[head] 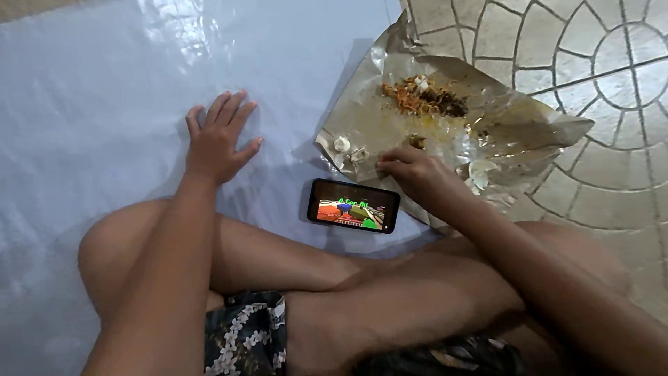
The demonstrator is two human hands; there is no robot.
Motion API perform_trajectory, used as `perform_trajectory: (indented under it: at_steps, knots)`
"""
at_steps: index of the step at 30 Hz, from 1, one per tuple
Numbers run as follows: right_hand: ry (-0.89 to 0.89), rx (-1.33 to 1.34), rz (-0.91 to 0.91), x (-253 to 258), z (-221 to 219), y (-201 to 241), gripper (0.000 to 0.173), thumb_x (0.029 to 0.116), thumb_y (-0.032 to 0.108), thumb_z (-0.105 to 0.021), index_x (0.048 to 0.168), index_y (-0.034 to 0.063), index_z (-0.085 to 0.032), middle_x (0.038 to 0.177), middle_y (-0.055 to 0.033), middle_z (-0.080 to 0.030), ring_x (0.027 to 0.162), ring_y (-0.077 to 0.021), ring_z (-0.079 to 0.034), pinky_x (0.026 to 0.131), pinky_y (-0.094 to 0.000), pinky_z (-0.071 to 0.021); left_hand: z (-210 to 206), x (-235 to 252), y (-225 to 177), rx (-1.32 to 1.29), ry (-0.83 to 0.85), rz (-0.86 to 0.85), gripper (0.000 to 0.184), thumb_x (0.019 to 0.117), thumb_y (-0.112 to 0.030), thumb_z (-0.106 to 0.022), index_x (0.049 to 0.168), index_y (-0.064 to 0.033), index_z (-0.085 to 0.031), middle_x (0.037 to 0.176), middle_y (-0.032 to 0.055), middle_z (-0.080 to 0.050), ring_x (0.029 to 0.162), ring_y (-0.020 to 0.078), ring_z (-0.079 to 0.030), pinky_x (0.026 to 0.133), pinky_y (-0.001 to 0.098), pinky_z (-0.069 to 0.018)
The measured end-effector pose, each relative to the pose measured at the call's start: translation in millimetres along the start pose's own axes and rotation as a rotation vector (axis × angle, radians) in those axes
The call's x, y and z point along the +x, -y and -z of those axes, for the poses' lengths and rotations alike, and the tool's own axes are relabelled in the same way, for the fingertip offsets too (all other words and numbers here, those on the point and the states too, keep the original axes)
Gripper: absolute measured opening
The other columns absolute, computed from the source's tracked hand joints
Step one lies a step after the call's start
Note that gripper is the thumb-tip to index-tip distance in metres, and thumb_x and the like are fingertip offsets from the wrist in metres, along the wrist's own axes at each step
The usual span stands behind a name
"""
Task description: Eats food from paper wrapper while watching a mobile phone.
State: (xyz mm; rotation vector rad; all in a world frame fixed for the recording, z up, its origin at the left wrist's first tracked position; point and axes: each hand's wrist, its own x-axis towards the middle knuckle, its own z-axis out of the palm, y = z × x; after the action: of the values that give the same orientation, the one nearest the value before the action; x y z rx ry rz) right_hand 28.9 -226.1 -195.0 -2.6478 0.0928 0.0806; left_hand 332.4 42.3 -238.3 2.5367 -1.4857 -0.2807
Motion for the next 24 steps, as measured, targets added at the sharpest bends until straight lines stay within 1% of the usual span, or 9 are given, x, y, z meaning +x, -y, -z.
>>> perform_trajectory:
  at_steps: [6, 11, 16, 18, 20, 21, 22, 23, 24]
  knots:
    - [-0.028, -0.025, 0.011, -1.9, -6.8, 4.5, 0.017, 0.0908, -0.012, -0.064, 0.101, -0.0034, -0.075, 0.108, -0.0190, -0.071, 0.103, -0.0349, -0.070, 0.089, -0.0458, -0.0593, 2.3, 1.0, -1.2, -0.002, 0.010, -0.003, 0.069, 0.0998, -0.063, -0.036, 0.157, -0.0252, -0.041, 0.168, -0.0001, -0.030, 0.157, 0.0254, -0.023, 0.120, 0.0653, -0.0120]
    - [0.040, -0.087, -0.001, 0.3, -7.1, 12.7, 0.013, 0.0889, -0.013, -0.066, 0.099, -0.0069, -0.073, 0.109, -0.0209, -0.069, 0.102, -0.0372, -0.069, 0.084, -0.0482, -0.0603, 2.2, 1.0, -1.5, -0.006, 0.010, 0.002, 0.069, 0.0997, -0.063, -0.037, 0.157, -0.0248, -0.041, 0.168, -0.0001, -0.031, 0.157, 0.0264, -0.023, 0.120, 0.0667, -0.0114]
    - [0.079, -0.054, -0.098, 3.4, -0.8, 19.6, 0.009, 0.0878, -0.010, -0.071, 0.095, -0.0043, -0.074, 0.103, -0.0192, -0.071, 0.096, -0.0356, -0.070, 0.082, -0.0492, -0.0600, 2.2, 0.0, -2.9, -0.006, 0.014, 0.005, 0.071, 0.0995, -0.065, -0.034, 0.157, -0.0253, -0.041, 0.168, 0.0000, -0.030, 0.157, 0.0253, -0.022, 0.120, 0.0663, -0.0107]
    - [-0.012, 0.157, -0.189, -0.9, 17.3, 24.5, 0.008, 0.0891, -0.005, -0.071, 0.094, -0.0007, -0.075, 0.103, -0.0144, -0.072, 0.089, -0.0260, -0.072, 0.080, -0.0432, -0.0618, 1.2, 2.4, -2.9, 0.001, 0.003, -0.001, 0.071, 0.0995, -0.065, -0.033, 0.157, -0.0257, -0.041, 0.168, -0.0005, -0.030, 0.157, 0.0253, -0.023, 0.120, 0.0656, -0.0119]
    - [-0.180, 0.465, -0.279, -9.8, 46.2, 41.2, 0.008, 0.0910, 0.009, -0.071, 0.096, 0.0093, -0.077, 0.105, -0.0026, -0.074, 0.086, -0.0109, -0.072, 0.073, -0.0282, -0.0637, -0.4, 2.8, -1.2, 0.002, -0.012, -0.006, 0.070, 0.0996, -0.065, -0.034, 0.157, -0.0260, -0.042, 0.168, -0.0009, -0.031, 0.156, 0.0249, -0.024, 0.119, 0.0652, -0.0126]
    - [-0.256, 0.662, -0.293, -16.8, 62.0, 55.6, 0.008, 0.0910, 0.016, -0.073, 0.097, 0.0145, -0.078, 0.105, 0.0030, -0.074, 0.086, -0.0068, -0.071, 0.070, -0.0235, -0.0621, -0.4, 1.7, -0.4, -0.002, -0.013, -0.010, 0.070, 0.0998, -0.065, -0.034, 0.157, -0.0261, -0.041, 0.168, -0.0009, -0.031, 0.156, 0.0250, -0.024, 0.119, 0.0653, -0.0127]
    - [-0.309, 0.880, -0.254, -25.1, 77.3, 71.8, 0.007, 0.0925, 0.020, -0.075, 0.097, 0.0176, -0.078, 0.104, 0.0070, -0.074, 0.085, -0.0026, -0.069, 0.069, -0.0188, -0.0592, -0.3, 1.2, -0.2, -0.009, -0.018, -0.017, 0.070, 0.0999, -0.066, -0.034, 0.157, -0.0260, -0.041, 0.168, -0.0005, -0.032, 0.156, 0.0254, -0.024, 0.120, 0.0657, -0.0129]
    - [-0.313, 1.102, -0.155, -33.2, 91.8, 88.5, 0.007, 0.0958, 0.020, -0.072, 0.100, 0.0173, -0.077, 0.105, 0.0091, -0.074, 0.089, 0.0009, -0.068, 0.074, -0.0153, -0.0570, -0.4, 0.8, -0.8, -0.016, -0.019, -0.024, 0.071, 0.0999, -0.066, -0.033, 0.157, -0.0255, -0.042, 0.167, 0.0004, -0.033, 0.156, 0.0262, -0.025, 0.119, 0.0664, -0.0133]
    - [-0.283, 1.324, -0.034, -37.6, 105.0, 104.9, 0.007, 0.0981, 0.015, -0.068, 0.101, 0.0135, -0.075, 0.105, 0.0076, -0.074, 0.095, 0.0006, -0.068, 0.081, -0.0152, -0.0561, 0.0, 0.9, -1.7, -0.026, -0.017, -0.025, 0.071, 0.0998, -0.066, -0.033, 0.157, -0.0247, -0.042, 0.167, 0.0015, -0.033, 0.156, 0.0274, -0.026, 0.119, 0.0674, -0.0135]
